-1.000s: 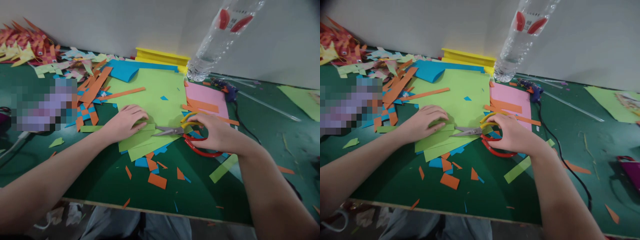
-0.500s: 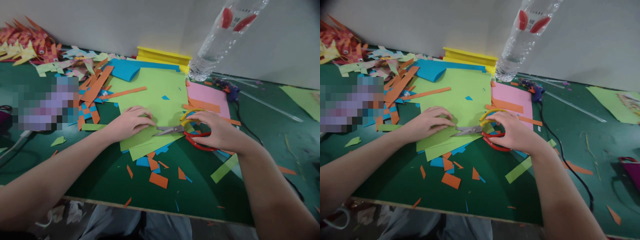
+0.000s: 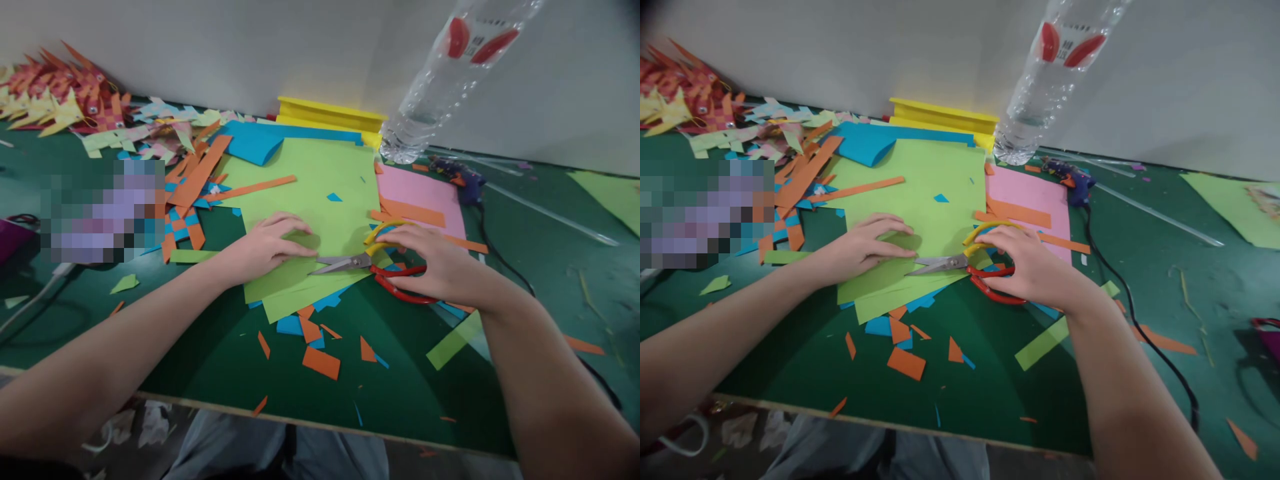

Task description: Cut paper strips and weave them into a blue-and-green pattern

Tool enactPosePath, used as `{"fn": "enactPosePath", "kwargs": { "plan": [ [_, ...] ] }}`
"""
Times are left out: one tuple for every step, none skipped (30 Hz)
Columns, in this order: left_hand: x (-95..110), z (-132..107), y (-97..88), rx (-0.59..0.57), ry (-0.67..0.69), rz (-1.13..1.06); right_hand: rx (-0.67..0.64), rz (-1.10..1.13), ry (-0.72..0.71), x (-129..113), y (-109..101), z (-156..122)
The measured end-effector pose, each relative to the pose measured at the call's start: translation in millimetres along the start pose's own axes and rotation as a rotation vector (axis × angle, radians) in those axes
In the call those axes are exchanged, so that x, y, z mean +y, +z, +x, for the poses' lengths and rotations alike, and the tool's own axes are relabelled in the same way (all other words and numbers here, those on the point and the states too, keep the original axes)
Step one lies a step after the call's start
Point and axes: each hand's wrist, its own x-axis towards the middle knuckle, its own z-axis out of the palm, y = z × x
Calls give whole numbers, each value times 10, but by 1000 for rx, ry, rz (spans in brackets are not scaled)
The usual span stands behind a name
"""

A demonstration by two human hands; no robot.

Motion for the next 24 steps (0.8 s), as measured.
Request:
{"fn": "enactPosePath", "kwargs": {
  "plan": [
    [-2, 1, 3, -5, -11, -2, -2, -1, 0, 3, 1, 2],
    [-5, 2, 6, -13, -20, -5, -4, -2, -2, 5, 1, 5],
    [-8, 4, 9, -21, -29, -7, -6, -4, -3, 6, -1, 8],
    [-12, 6, 12, -30, -36, -9, -7, -6, -6, 6, -3, 10],
    [-16, 7, 14, -38, -42, -9, -8, -9, -8, 4, -6, 11],
    [-19, 9, 16, -45, -49, -8, -8, -11, -11, 2, -9, 12],
    [-21, 10, 16, -52, -56, -7, -7, -13, -12, 0, -11, 11],
    [-22, 11, 15, -58, -61, -6, -8, -13, -13, -3, -11, 10],
    [-19, 11, 13, -65, -64, -5, -8, -13, -11, -6, -10, 8],
    [-14, 12, 9, -71, -66, -5, -7, -11, -8, -10, -7, 5],
    [-6, 12, 3, -77, -68, -5, -3, -8, -2, -13, -3, 4],
    [4, 13, -3, -81, -69, -6, 3, -5, 8, -17, 1, 2],
    [16, 13, -9, -83, -73, -8, 10, -2, 19, -21, 4, 2],
    [28, 12, -15, -83, -79, -8, 15, 2, 31, -25, 7, 2],
    [39, 11, -21, -82, -84, -8, 19, 6, 43, -27, 8, 4],
    [48, 10, -24, -78, -85, -7, 20, 10, 52, -28, 9, 6],
    [54, 8, -26, -72, -83, -5, 17, 15, 60, -27, 7, 8],
    [56, 6, -25, -61, -76, -4, 11, 19, 65, -24, 6, 10],
    [55, 3, -21, -42, -64, -5, 7, 22, 68, -20, 3, 11],
    [51, 1, -17, -16, -51, -8, 5, 23, 69, -16, 1, 11],
    [44, -1, -11, 9, -37, -14, 4, 21, 70, -12, -1, 11],
    [38, -3, -6, 28, -25, -20, 5, 18, 68, -10, -3, 10],
    [32, -4, -1, 39, -17, -22, 7, 13, 65, -10, -5, 9],
    [28, -6, 1, 40, -12, -22, 8, 10, 61, -14, -6, 8]
  ]
}}
